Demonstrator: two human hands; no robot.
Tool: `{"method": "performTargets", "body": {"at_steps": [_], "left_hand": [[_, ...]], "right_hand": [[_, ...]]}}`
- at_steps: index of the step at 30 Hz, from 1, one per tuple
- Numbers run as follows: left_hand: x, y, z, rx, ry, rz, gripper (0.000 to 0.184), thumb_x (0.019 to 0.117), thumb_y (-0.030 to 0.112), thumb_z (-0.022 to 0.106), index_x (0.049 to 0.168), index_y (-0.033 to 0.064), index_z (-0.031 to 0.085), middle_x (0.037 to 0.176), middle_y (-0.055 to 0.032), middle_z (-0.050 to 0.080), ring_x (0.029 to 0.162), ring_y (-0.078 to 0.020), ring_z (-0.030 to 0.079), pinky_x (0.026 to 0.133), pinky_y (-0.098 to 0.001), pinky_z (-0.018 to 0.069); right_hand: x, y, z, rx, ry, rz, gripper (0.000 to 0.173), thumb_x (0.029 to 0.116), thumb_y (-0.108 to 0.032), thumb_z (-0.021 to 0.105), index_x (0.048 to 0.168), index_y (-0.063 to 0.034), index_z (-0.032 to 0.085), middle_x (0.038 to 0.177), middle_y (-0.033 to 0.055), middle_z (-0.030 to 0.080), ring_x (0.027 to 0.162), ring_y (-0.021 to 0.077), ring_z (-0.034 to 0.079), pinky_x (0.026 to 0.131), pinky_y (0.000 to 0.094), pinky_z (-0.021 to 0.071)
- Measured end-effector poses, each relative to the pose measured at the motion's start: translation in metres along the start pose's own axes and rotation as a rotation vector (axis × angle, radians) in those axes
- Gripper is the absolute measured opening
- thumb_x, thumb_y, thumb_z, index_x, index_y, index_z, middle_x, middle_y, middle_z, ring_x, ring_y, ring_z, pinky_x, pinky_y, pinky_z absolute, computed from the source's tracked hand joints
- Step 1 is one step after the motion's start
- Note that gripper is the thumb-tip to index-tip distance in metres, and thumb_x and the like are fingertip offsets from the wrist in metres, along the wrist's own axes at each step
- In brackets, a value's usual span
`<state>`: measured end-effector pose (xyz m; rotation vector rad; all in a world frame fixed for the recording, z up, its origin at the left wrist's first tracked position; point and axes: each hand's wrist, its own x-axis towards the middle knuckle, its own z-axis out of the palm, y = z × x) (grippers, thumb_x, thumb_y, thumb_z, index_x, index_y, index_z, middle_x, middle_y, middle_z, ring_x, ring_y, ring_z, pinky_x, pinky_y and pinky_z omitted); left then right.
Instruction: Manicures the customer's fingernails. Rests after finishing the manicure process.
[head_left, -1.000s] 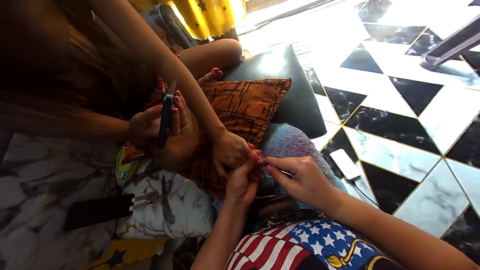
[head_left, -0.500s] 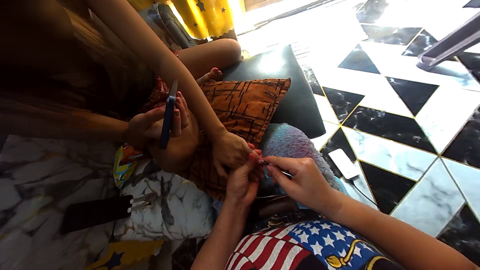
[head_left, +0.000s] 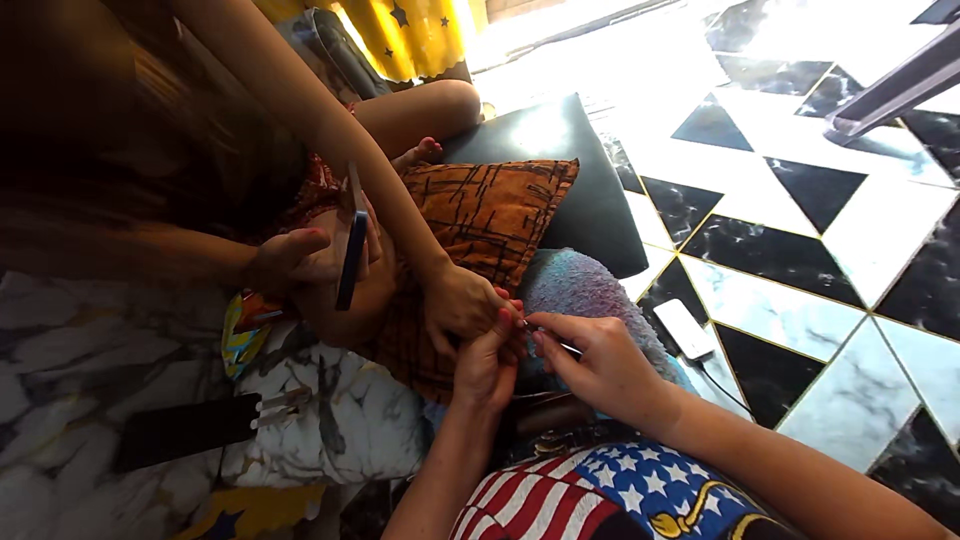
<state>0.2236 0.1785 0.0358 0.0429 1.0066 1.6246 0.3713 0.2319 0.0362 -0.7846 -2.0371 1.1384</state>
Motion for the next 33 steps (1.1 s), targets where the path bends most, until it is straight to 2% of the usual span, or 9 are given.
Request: {"method": "performTargets", "body": {"at_steps": [15, 33], "left_hand": [[-0.0007, 0.0009, 0.0029, 0.017, 0.037, -0.003, 0.015, 0.0995, -0.004, 0.054, 0.100, -0.0021, 0.068, 0.083, -0.0124, 0.072, 0.068, -0.0146, 0.070, 0.060, -0.0249, 0.0586], [0.0004, -0.0005, 0.0010, 0.005, 0.028, 0.006, 0.014, 0.0981, -0.006, 0.055, 0.101, -0.0017, 0.068, 0.086, -0.0130, 0.072, 0.070, -0.0148, 0.071, 0.060, -0.0252, 0.0587]], "right_hand": [[0.0013, 0.0007, 0.0012, -0.014, -0.001, -0.002, 0.029, 0.1021, -0.017, 0.052, 0.114, -0.0018, 0.074, 0.079, 0.0023, 0.071, 0.064, 0.0045, 0.066, 0.062, 0.0202, 0.0577], [0.0014, 0.0019, 0.0042, -0.088, 0.024, -0.069, 0.029, 0.1013, -0.014, 0.051, 0.110, -0.0014, 0.075, 0.079, 0.0054, 0.073, 0.066, 0.0087, 0.067, 0.065, 0.0227, 0.0567]]}}
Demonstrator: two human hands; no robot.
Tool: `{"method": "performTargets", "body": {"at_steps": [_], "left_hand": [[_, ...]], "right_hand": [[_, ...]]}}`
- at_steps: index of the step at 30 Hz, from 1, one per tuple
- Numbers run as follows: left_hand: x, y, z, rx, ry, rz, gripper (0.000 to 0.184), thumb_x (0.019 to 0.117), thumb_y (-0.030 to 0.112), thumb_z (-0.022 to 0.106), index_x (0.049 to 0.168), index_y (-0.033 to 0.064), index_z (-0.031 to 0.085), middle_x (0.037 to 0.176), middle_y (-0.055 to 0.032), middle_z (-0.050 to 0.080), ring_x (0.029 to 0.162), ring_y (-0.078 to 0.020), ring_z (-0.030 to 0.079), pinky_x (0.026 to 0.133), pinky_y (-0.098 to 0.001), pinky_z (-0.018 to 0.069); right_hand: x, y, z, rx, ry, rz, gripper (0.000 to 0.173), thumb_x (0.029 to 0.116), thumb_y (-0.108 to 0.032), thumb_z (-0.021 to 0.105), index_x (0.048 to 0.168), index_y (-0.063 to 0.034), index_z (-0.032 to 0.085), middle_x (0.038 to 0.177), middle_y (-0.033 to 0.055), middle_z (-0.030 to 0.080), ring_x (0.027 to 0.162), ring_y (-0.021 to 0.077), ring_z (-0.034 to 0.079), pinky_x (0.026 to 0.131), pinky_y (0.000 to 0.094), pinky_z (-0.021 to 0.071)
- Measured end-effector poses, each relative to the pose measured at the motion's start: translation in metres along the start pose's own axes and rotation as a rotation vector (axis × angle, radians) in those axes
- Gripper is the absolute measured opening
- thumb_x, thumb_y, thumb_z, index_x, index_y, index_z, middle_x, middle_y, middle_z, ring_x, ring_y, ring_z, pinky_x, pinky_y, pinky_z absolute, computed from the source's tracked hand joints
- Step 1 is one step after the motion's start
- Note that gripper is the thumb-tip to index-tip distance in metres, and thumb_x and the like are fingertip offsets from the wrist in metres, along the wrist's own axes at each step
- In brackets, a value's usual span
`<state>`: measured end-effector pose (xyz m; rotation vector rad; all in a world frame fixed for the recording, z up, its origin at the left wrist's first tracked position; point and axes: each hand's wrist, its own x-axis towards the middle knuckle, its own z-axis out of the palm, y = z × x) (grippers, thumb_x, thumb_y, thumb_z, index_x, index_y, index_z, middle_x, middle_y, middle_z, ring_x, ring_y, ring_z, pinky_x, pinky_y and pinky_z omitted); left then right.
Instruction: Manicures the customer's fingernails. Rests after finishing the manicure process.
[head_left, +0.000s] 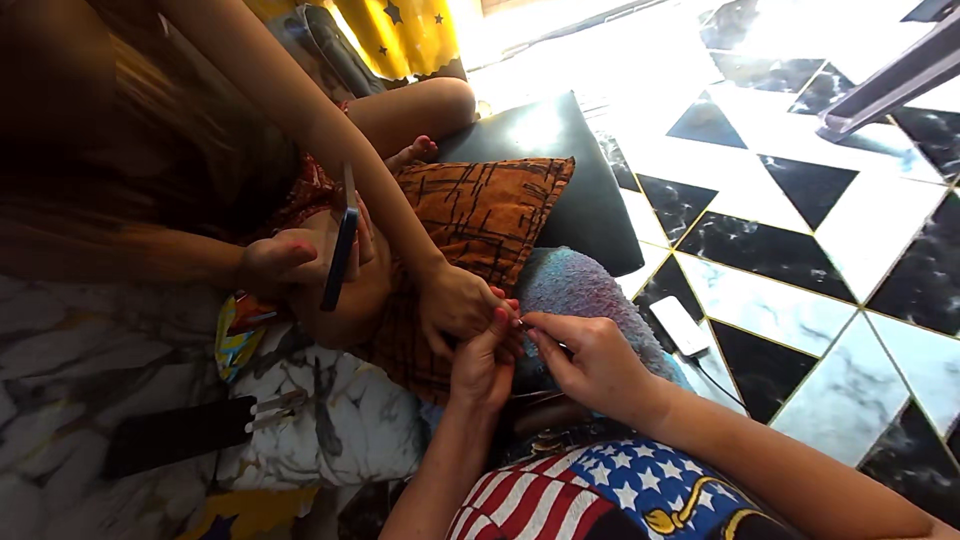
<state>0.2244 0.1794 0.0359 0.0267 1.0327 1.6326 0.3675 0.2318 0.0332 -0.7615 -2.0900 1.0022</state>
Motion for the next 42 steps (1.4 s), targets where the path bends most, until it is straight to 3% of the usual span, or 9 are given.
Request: {"method": "performTargets", "body": {"at_steps": [4, 10, 15, 19, 22, 25, 27, 33, 42], "left_hand": [[0.000, 0.001, 0.000, -0.014, -0.001, -0.009, 0.013, 0.0972, -0.005, 0.056, 0.101, -0.0018, 0.068, 0.084, -0.0136, 0.072, 0.069, -0.0153, 0.071, 0.060, -0.0257, 0.0590], [0.000, 0.003, -0.006, -0.031, -0.048, -0.046, 0.011, 0.0978, -0.003, 0.058, 0.103, -0.0016, 0.068, 0.089, -0.0156, 0.072, 0.075, -0.0198, 0.073, 0.065, -0.0294, 0.0611], [-0.001, 0.006, -0.006, -0.022, -0.066, -0.058, 0.014, 0.0999, 0.000, 0.055, 0.102, -0.0018, 0.069, 0.092, -0.0160, 0.073, 0.079, -0.0200, 0.074, 0.068, -0.0298, 0.0615], [-0.003, 0.007, -0.006, -0.023, -0.067, -0.056, 0.015, 0.0999, -0.001, 0.054, 0.100, -0.0018, 0.069, 0.089, -0.0154, 0.073, 0.074, -0.0191, 0.073, 0.065, -0.0294, 0.0615], [-0.003, 0.007, -0.006, -0.040, -0.083, -0.060, 0.016, 0.1000, -0.001, 0.053, 0.101, -0.0012, 0.069, 0.088, -0.0147, 0.073, 0.073, -0.0187, 0.073, 0.065, -0.0292, 0.0614], [-0.003, 0.006, -0.007, -0.049, -0.095, -0.060, 0.015, 0.0999, -0.001, 0.053, 0.100, -0.0009, 0.068, 0.087, -0.0146, 0.073, 0.071, -0.0183, 0.073, 0.063, -0.0287, 0.0611], [-0.003, 0.006, -0.007, -0.058, -0.092, -0.060, 0.015, 0.0990, -0.002, 0.054, 0.099, -0.0012, 0.069, 0.086, -0.0146, 0.073, 0.071, -0.0180, 0.073, 0.062, -0.0289, 0.0611], [-0.002, 0.005, -0.008, -0.082, -0.101, -0.064, 0.012, 0.0989, 0.000, 0.056, 0.102, -0.0007, 0.068, 0.088, -0.0140, 0.072, 0.075, -0.0178, 0.073, 0.065, -0.0288, 0.0612], [-0.001, 0.005, -0.009, -0.091, -0.120, -0.068, 0.011, 0.0982, 0.000, 0.058, 0.101, -0.0008, 0.069, 0.089, -0.0137, 0.072, 0.077, -0.0182, 0.073, 0.068, -0.0294, 0.0615]], "right_hand": [[0.001, 0.004, -0.002, 0.118, -0.007, 0.029, 0.027, 0.1015, -0.014, 0.053, 0.111, -0.0009, 0.075, 0.081, 0.0043, 0.073, 0.067, 0.0046, 0.067, 0.065, 0.0203, 0.0577], [0.006, 0.010, -0.024, 0.391, -0.091, 0.321, 0.028, 0.1062, -0.023, 0.049, 0.112, -0.0072, 0.071, 0.077, -0.0059, 0.068, 0.063, -0.0010, 0.062, 0.057, 0.0158, 0.0533], [0.007, 0.004, -0.033, 0.521, -0.232, 0.424, 0.033, 0.1076, -0.025, 0.038, 0.097, -0.0131, 0.068, 0.077, -0.0087, 0.059, 0.068, 0.0000, 0.055, 0.062, 0.0174, 0.0460], [0.006, 0.003, -0.032, 0.596, -0.267, 0.384, 0.025, 0.1064, -0.027, 0.048, 0.100, -0.0109, 0.066, 0.085, -0.0049, 0.065, 0.075, 0.0012, 0.061, 0.067, 0.0175, 0.0498], [0.004, 0.003, -0.030, 0.710, -0.227, 0.421, 0.019, 0.1049, -0.022, 0.056, 0.102, -0.0067, 0.066, 0.081, -0.0003, 0.072, 0.065, 0.0055, 0.066, 0.057, 0.0187, 0.0543], [0.002, 0.001, -0.027, 0.835, -0.188, 0.463, 0.018, 0.1033, -0.016, 0.061, 0.110, -0.0033, 0.070, 0.072, -0.0002, 0.070, 0.055, 0.0044, 0.062, 0.050, 0.0177, 0.0516], [0.002, 0.002, -0.026, 0.894, -0.210, 0.496, 0.023, 0.1038, -0.015, 0.059, 0.118, -0.0023, 0.071, 0.071, -0.0002, 0.069, 0.053, 0.0039, 0.060, 0.048, 0.0170, 0.0501], [0.003, 0.003, -0.023, 1.131, -0.239, 0.633, 0.027, 0.1053, -0.011, 0.051, 0.118, 0.0025, 0.071, 0.079, 0.0057, 0.075, 0.059, 0.0058, 0.067, 0.052, 0.0177, 0.0530], [0.005, 0.004, -0.022, 1.195, -0.241, 0.690, 0.028, 0.1056, -0.010, 0.050, 0.118, 0.0031, 0.071, 0.081, 0.0077, 0.075, 0.061, 0.0073, 0.068, 0.053, 0.0186, 0.0544]]}}
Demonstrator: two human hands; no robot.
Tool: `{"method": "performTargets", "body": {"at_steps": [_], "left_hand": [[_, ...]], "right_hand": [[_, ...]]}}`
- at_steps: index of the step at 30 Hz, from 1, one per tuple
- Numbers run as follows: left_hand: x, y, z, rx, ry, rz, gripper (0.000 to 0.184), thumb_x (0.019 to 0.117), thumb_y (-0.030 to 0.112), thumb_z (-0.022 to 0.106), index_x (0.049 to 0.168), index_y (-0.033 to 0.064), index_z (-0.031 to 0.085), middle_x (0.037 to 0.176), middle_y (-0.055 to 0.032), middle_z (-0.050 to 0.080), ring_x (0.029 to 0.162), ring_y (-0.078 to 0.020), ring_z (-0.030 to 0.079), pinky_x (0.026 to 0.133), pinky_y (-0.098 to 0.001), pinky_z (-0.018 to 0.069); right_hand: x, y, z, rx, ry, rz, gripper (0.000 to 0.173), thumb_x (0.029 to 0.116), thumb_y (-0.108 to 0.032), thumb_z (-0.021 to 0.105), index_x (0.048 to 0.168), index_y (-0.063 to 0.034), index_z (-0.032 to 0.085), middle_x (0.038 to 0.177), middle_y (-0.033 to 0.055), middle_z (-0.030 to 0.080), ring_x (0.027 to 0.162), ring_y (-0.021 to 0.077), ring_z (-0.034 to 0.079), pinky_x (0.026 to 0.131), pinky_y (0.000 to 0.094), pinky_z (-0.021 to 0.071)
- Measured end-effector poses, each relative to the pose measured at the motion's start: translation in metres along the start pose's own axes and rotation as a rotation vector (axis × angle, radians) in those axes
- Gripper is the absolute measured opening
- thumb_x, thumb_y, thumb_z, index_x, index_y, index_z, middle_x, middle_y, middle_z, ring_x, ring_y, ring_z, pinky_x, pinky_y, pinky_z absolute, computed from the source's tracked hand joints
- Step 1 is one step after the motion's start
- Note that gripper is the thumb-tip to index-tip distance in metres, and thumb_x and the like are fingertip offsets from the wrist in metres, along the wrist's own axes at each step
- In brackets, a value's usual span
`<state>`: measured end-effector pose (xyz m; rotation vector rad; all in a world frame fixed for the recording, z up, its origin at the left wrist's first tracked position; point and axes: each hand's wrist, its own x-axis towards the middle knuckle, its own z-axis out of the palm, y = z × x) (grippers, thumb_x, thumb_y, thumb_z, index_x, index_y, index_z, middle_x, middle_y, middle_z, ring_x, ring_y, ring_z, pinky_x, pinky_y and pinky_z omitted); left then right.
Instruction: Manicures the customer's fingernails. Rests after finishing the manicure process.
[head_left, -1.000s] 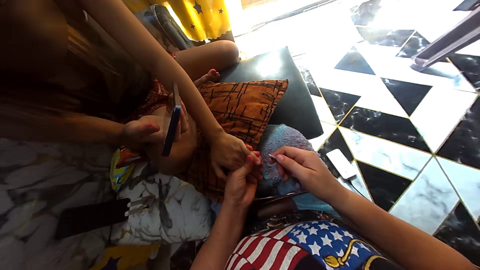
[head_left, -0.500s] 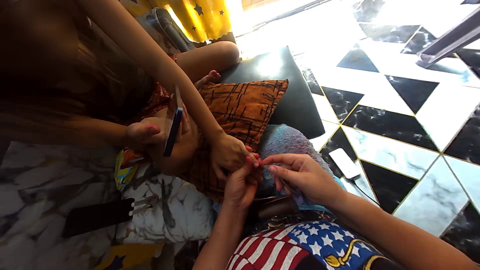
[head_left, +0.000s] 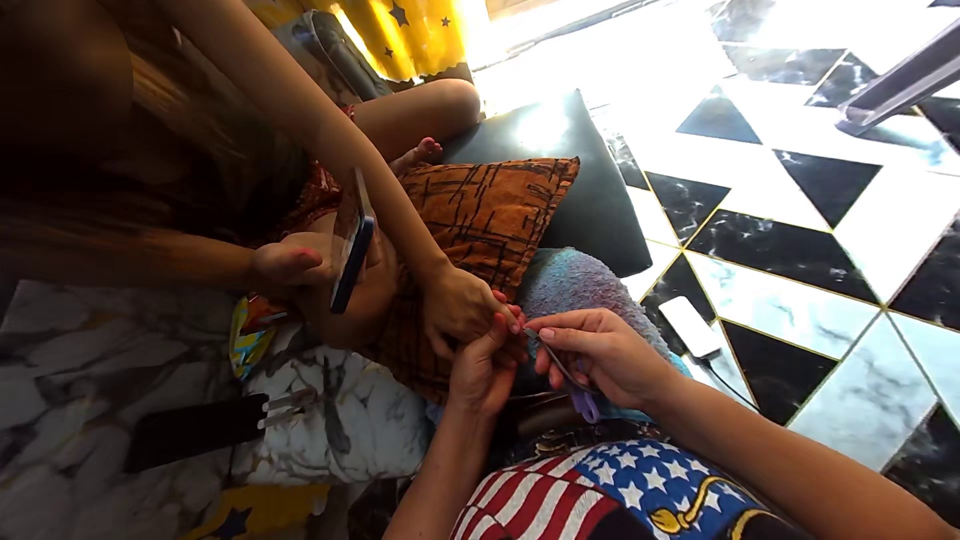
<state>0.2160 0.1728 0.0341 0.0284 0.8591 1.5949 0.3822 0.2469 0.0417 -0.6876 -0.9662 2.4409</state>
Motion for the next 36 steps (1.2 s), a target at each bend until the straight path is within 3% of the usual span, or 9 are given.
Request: {"method": "performTargets", "body": {"at_steps": [15, 30, 36], "left_hand": [[0.000, -0.001, 0.001, -0.016, 0.019, -0.002, 0.011, 0.0975, -0.001, 0.059, 0.101, -0.0012, 0.069, 0.090, -0.0144, 0.072, 0.077, -0.0181, 0.073, 0.068, -0.0287, 0.0613], [0.000, 0.000, 0.003, -0.020, 0.019, -0.001, 0.012, 0.0981, -0.001, 0.058, 0.102, -0.0005, 0.069, 0.089, -0.0144, 0.073, 0.075, -0.0178, 0.073, 0.066, -0.0282, 0.0611], [0.001, -0.001, 0.000, -0.033, 0.001, 0.001, 0.010, 0.0974, -0.001, 0.060, 0.101, -0.0012, 0.069, 0.090, -0.0145, 0.073, 0.076, -0.0185, 0.073, 0.067, -0.0289, 0.0613]], "right_hand": [[0.006, 0.001, 0.002, 0.175, 0.059, 0.193, 0.028, 0.1066, -0.010, 0.046, 0.118, 0.0029, 0.068, 0.078, 0.0077, 0.074, 0.060, 0.0078, 0.067, 0.054, 0.0189, 0.0549], [0.006, 0.011, 0.005, 0.189, 0.069, 0.102, 0.025, 0.1041, -0.010, 0.049, 0.113, 0.0007, 0.069, 0.072, 0.0023, 0.065, 0.056, 0.0035, 0.058, 0.053, 0.0160, 0.0494], [0.004, 0.009, 0.003, 0.203, 0.034, 0.080, 0.028, 0.1050, -0.008, 0.046, 0.117, 0.0039, 0.068, 0.078, 0.0085, 0.073, 0.060, 0.0094, 0.068, 0.056, 0.0207, 0.0565]]}}
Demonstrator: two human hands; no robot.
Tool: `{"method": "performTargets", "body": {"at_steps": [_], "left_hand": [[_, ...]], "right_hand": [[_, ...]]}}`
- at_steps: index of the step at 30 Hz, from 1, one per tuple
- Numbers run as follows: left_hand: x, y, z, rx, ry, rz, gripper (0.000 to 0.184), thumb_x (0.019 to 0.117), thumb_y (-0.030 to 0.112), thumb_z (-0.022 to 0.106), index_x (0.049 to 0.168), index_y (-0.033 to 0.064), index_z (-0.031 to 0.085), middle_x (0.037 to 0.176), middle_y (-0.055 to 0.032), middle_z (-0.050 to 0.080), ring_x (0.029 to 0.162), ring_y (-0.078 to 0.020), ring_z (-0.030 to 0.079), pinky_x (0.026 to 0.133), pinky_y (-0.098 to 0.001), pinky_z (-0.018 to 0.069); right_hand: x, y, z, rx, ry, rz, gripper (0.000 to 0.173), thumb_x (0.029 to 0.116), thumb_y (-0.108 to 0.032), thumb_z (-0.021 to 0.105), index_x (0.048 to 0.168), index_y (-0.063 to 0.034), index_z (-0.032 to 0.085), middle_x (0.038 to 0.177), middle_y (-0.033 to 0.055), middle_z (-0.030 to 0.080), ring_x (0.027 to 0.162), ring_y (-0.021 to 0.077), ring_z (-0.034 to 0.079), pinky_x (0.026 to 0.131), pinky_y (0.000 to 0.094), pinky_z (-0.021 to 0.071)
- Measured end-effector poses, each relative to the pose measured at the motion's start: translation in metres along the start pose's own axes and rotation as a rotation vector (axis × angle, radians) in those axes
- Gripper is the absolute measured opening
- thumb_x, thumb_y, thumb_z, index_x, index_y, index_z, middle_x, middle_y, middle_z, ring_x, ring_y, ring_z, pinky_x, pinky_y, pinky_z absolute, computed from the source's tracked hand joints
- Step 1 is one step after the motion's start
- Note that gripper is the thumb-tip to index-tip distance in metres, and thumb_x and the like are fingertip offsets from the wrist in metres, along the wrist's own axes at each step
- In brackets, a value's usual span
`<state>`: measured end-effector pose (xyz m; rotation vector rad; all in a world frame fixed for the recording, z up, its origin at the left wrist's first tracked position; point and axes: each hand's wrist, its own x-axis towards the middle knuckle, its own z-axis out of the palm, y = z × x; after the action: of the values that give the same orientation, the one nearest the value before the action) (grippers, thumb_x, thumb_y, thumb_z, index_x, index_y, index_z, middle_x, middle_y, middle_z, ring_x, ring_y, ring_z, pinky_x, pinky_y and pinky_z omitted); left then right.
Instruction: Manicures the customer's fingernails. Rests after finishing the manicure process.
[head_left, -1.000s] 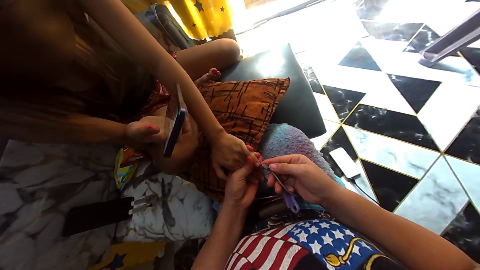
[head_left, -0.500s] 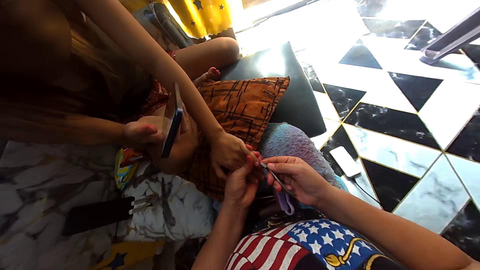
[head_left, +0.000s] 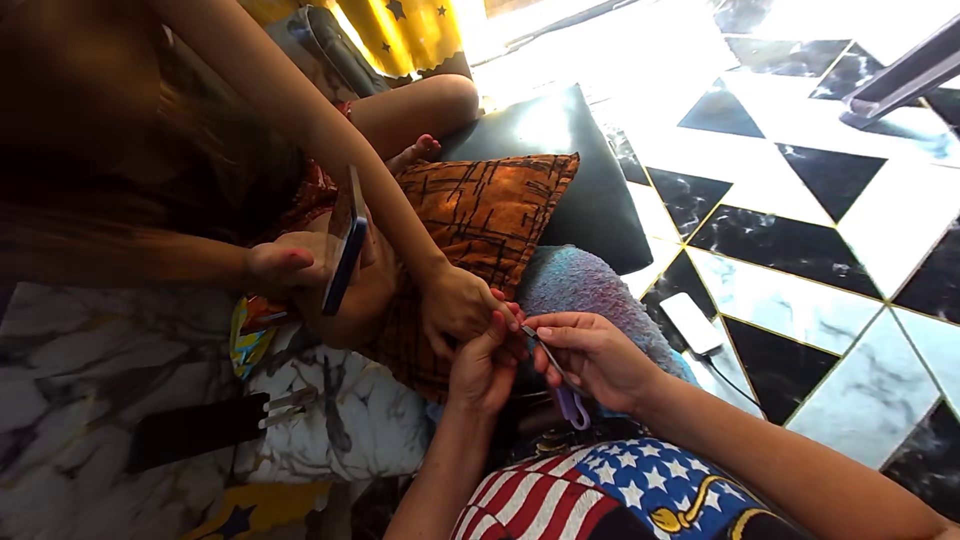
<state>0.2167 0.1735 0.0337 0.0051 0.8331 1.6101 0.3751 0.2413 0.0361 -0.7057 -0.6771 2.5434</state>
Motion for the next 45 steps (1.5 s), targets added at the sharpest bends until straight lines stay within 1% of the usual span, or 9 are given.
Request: {"method": "performTargets", "body": {"at_steps": [9, 13, 15, 19, 23, 27, 40, 42, 45], "left_hand": [[-0.0003, -0.0003, 0.0013, 0.014, 0.030, 0.001, 0.013, 0.0983, -0.002, 0.056, 0.100, -0.0013, 0.069, 0.089, -0.0142, 0.073, 0.076, -0.0180, 0.073, 0.068, -0.0286, 0.0615], [-0.0001, -0.0004, 0.0015, 0.014, 0.029, 0.003, 0.013, 0.0987, -0.002, 0.056, 0.102, -0.0013, 0.069, 0.090, -0.0140, 0.073, 0.077, -0.0177, 0.073, 0.069, -0.0289, 0.0612], [-0.0002, -0.0004, 0.0024, 0.023, 0.032, 0.004, 0.014, 0.0989, -0.002, 0.055, 0.101, -0.0014, 0.069, 0.089, -0.0139, 0.073, 0.076, -0.0173, 0.073, 0.067, -0.0278, 0.0610], [0.0002, 0.0005, -0.0012, 0.005, -0.043, -0.009, 0.008, 0.0956, -0.001, 0.062, 0.098, -0.0020, 0.070, 0.089, -0.0156, 0.073, 0.077, -0.0177, 0.074, 0.068, -0.0263, 0.0609], [-0.0001, -0.0003, 0.0011, 0.020, 0.017, 0.003, 0.012, 0.0982, -0.001, 0.058, 0.101, -0.0019, 0.069, 0.089, -0.0149, 0.072, 0.074, -0.0175, 0.073, 0.065, -0.0283, 0.0610], [0.0000, -0.0003, 0.0004, 0.016, 0.012, 0.002, 0.010, 0.0973, -0.001, 0.060, 0.101, -0.0022, 0.069, 0.088, -0.0151, 0.072, 0.073, -0.0180, 0.073, 0.063, -0.0284, 0.0607], [0.0000, 0.0002, 0.0014, 0.030, 0.016, 0.000, 0.011, 0.0977, -0.001, 0.059, 0.101, -0.0008, 0.069, 0.087, -0.0141, 0.072, 0.072, -0.0174, 0.072, 0.064, -0.0285, 0.0606], [0.0000, 0.0001, 0.0012, 0.029, 0.019, 0.002, 0.010, 0.0972, -0.001, 0.059, 0.101, -0.0007, 0.069, 0.087, -0.0142, 0.072, 0.072, -0.0174, 0.072, 0.063, -0.0281, 0.0605], [0.0001, -0.0001, 0.0010, 0.016, 0.018, 0.004, 0.009, 0.0970, -0.001, 0.060, 0.100, -0.0011, 0.069, 0.088, -0.0149, 0.072, 0.074, -0.0180, 0.073, 0.065, -0.0286, 0.0610]], "right_hand": [[0.0028, -0.0029, -0.0003, -0.041, 0.004, -0.015, 0.026, 0.1048, -0.008, 0.049, 0.115, 0.0047, 0.070, 0.079, 0.0101, 0.075, 0.061, 0.0106, 0.069, 0.056, 0.0212, 0.0572], [0.0040, -0.0031, 0.0005, -0.042, 0.028, -0.007, 0.026, 0.1046, -0.008, 0.049, 0.113, 0.0040, 0.071, 0.078, 0.0091, 0.074, 0.060, 0.0093, 0.068, 0.055, 0.0198, 0.0557], [0.0041, -0.0026, 0.0016, -0.044, 0.044, -0.009, 0.025, 0.1045, -0.007, 0.049, 0.112, 0.0036, 0.070, 0.077, 0.0078, 0.073, 0.059, 0.0077, 0.067, 0.054, 0.0187, 0.0543], [0.0046, 0.0001, 0.0013, -0.050, 0.047, -0.027, 0.024, 0.1040, -0.008, 0.050, 0.110, 0.0027, 0.071, 0.075, 0.0054, 0.070, 0.057, 0.0054, 0.062, 0.053, 0.0170, 0.0519], [0.0051, 0.0020, 0.0014, -0.037, 0.041, -0.042, 0.024, 0.1038, -0.008, 0.050, 0.110, 0.0022, 0.071, 0.073, 0.0034, 0.068, 0.056, 0.0041, 0.059, 0.052, 0.0164, 0.0499], [0.0052, 0.0025, 0.0009, -0.038, 0.029, -0.048, 0.025, 0.1039, -0.009, 0.049, 0.111, 0.0019, 0.070, 0.071, 0.0020, 0.066, 0.055, 0.0034, 0.058, 0.052, 0.0159, 0.0488], [0.0062, 0.0019, 0.0004, -0.036, 0.025, -0.048, 0.025, 0.1030, -0.008, 0.049, 0.109, 0.0021, 0.071, 0.069, 0.0003, 0.063, 0.053, 0.0025, 0.056, 0.051, 0.0159, 0.0477], [0.0053, 0.0012, 0.0004, -0.043, 0.029, -0.041, 0.026, 0.1035, -0.008, 0.048, 0.110, 0.0026, 0.071, 0.070, 0.0022, 0.066, 0.054, 0.0037, 0.059, 0.052, 0.0165, 0.0496], [0.0048, -0.0008, -0.0020, -0.043, 0.002, -0.031, 0.027, 0.1044, -0.009, 0.048, 0.113, 0.0039, 0.070, 0.076, 0.0072, 0.073, 0.059, 0.0088, 0.067, 0.055, 0.0205, 0.0560]]}}
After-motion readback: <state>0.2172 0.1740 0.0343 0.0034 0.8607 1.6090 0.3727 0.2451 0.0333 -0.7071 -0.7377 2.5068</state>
